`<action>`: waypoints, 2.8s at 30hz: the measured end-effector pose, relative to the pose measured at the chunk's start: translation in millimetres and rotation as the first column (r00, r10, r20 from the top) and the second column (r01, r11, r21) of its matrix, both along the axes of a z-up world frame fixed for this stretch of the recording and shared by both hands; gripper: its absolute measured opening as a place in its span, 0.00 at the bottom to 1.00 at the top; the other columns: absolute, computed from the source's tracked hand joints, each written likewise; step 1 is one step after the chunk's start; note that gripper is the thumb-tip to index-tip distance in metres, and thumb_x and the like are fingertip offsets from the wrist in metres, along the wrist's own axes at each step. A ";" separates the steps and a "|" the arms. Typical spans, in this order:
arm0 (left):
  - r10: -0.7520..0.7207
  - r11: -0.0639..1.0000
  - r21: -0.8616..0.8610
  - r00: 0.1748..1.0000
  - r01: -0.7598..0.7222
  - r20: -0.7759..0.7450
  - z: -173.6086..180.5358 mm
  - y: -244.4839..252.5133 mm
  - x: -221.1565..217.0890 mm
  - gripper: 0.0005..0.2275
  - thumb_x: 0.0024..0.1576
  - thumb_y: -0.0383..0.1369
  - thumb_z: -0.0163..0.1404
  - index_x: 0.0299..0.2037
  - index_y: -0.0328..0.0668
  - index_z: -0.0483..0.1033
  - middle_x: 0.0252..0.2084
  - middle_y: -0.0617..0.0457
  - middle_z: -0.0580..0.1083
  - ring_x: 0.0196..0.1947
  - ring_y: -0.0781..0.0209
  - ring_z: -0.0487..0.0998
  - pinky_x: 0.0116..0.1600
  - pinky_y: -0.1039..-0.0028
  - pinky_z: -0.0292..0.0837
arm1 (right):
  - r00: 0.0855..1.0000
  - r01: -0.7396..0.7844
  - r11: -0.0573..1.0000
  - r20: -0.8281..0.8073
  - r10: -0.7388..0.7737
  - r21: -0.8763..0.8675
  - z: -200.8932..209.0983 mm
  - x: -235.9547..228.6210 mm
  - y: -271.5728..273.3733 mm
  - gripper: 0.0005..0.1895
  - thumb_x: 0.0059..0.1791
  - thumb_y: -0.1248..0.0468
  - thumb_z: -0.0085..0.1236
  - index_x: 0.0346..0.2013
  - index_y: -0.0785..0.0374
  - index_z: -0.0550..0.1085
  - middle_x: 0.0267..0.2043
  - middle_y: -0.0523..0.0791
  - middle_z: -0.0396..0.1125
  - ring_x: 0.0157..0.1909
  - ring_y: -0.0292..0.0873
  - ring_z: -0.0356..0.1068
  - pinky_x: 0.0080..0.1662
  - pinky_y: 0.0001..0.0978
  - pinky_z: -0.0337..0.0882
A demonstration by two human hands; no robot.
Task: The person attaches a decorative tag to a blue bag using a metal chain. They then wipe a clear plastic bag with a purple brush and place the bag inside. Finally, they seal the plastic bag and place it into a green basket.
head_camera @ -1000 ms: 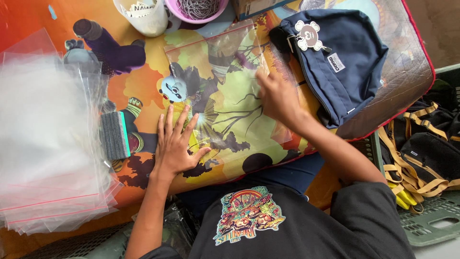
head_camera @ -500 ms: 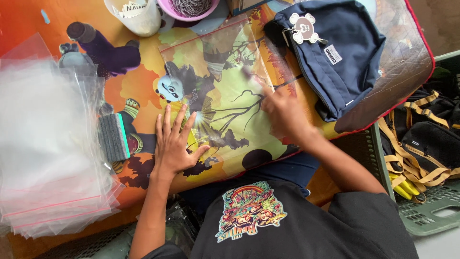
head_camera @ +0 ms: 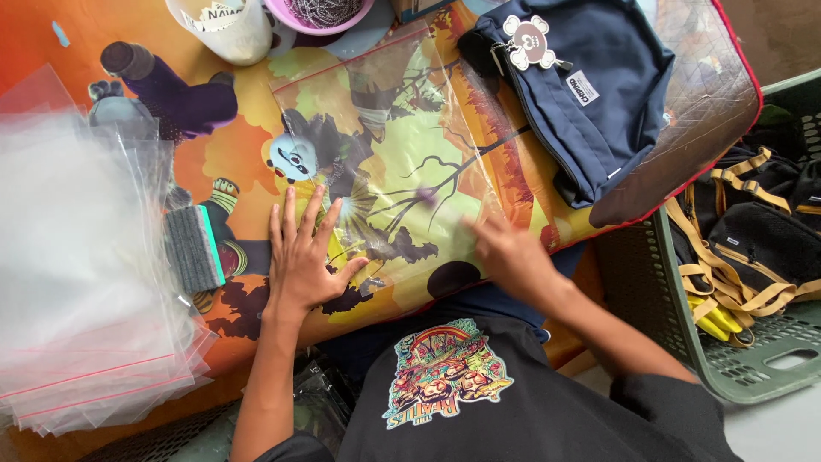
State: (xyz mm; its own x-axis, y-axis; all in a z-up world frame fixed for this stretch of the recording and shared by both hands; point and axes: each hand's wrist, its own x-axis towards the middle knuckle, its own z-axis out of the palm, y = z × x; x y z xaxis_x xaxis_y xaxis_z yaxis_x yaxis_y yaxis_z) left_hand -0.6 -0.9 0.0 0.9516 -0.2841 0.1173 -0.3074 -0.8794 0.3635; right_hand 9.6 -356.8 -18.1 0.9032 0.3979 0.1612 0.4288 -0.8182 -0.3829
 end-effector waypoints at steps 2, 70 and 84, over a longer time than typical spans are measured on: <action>0.002 1.000 -0.005 1.000 -0.002 -0.003 0.8 0.0 -0.6 0.41 0.49 0.66 0.47 0.70 0.52 0.61 0.76 0.47 0.53 0.76 0.34 0.43 0.74 0.41 0.33 | 0.985 -0.166 0.985 -0.063 0.163 -0.050 4.7 -30.7 5.4 0.15 0.47 0.63 0.49 0.48 0.49 0.75 0.37 0.45 0.66 0.20 0.59 0.69 0.25 0.48 0.73; -0.004 1.000 0.018 1.000 0.004 -0.030 -7.8 3.4 -0.5 0.40 0.53 0.68 0.36 0.71 0.53 0.58 0.77 0.47 0.50 0.76 0.33 0.41 0.73 0.38 0.33 | 0.901 -0.418 0.905 -0.086 0.424 0.083 23.1 -32.4 38.2 0.24 0.44 0.66 0.48 0.53 0.44 0.77 0.26 0.39 0.66 0.16 0.44 0.67 0.23 0.36 0.72; -0.002 1.000 0.018 0.999 0.003 -0.045 -11.0 5.0 -0.7 0.36 0.59 0.62 0.16 0.73 0.57 0.56 0.77 0.50 0.49 0.76 0.34 0.40 0.72 0.36 0.33 | 0.858 -0.507 0.861 0.072 0.509 -0.046 26.9 -8.0 56.3 0.25 0.45 0.64 0.50 0.58 0.49 0.73 0.30 0.42 0.64 0.16 0.48 0.69 0.22 0.40 0.72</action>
State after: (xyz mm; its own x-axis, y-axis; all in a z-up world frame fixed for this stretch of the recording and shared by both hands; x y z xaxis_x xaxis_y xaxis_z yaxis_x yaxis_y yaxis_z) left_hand -1.3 4.0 -11.1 0.9552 -0.2879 0.0691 -0.2930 -0.8854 0.3609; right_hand 1.6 -300.5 8.8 0.5592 0.8028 0.2071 0.8153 -0.4872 -0.3129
